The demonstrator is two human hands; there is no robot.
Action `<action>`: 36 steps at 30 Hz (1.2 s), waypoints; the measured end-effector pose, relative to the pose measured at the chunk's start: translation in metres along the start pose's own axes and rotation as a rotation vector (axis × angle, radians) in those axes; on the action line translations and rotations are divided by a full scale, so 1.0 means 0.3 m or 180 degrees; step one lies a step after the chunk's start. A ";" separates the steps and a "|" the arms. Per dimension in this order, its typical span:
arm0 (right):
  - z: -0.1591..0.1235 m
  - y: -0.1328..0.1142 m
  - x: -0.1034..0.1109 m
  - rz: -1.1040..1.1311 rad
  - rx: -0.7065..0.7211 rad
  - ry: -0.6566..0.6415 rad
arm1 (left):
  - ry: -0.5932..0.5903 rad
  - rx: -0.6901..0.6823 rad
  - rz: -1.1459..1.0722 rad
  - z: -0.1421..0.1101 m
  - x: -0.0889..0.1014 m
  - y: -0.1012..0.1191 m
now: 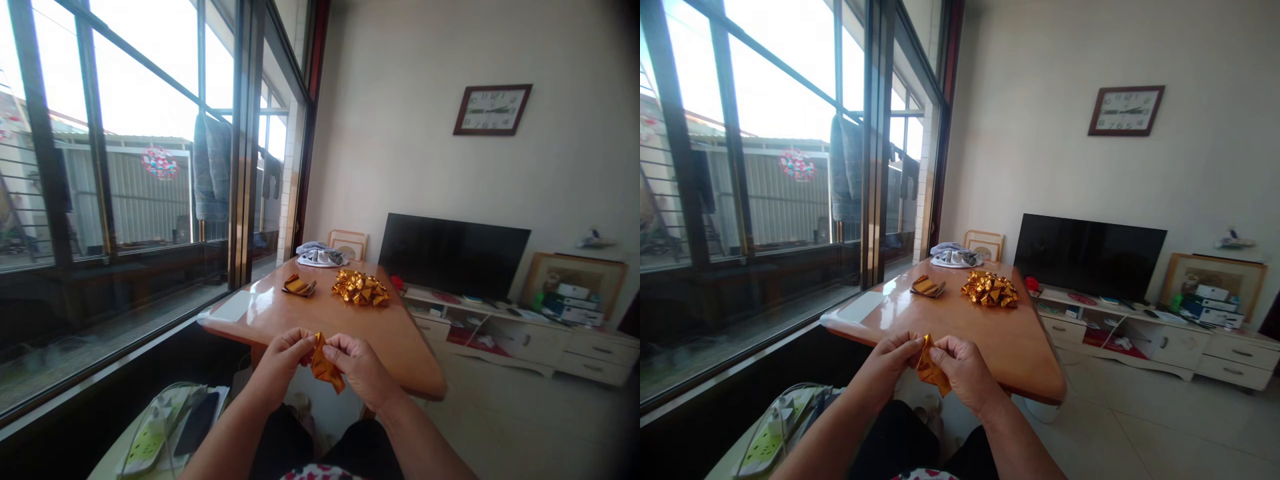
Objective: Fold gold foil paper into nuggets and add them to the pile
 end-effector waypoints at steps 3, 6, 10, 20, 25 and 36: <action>-0.003 -0.009 -0.005 0.0027 0.0013 -0.0015 | -0.0053 0.0099 -0.0287 0.001 -0.010 -0.018; -0.005 -0.020 -0.004 0.0052 0.0061 -0.0004 | -0.0023 0.0204 -0.0472 0.000 -0.018 -0.033; -0.003 -0.027 0.004 0.0028 0.0154 0.0046 | 0.0149 0.0035 -0.0580 -0.002 -0.016 -0.009; 0.004 -0.016 0.018 -0.0079 0.0224 0.0125 | 0.0103 -0.0082 -0.0127 -0.018 -0.036 0.003; 0.007 -0.011 0.032 -0.0295 0.0311 0.0213 | 0.0241 -0.0221 0.0166 -0.020 -0.030 0.023; 0.001 -0.034 0.041 -0.0497 0.0425 0.0361 | 0.0408 -0.0462 0.0552 -0.024 -0.029 0.034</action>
Point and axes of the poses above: each hand's wrist, its own z-axis towards the middle knuckle, its own x-axis out of the back of the hand, y = z × x, the point moved 10 cm from there along z, towards the middle knuckle, and after that the axes turned 12 degrees about y, right-handed, at the moved point
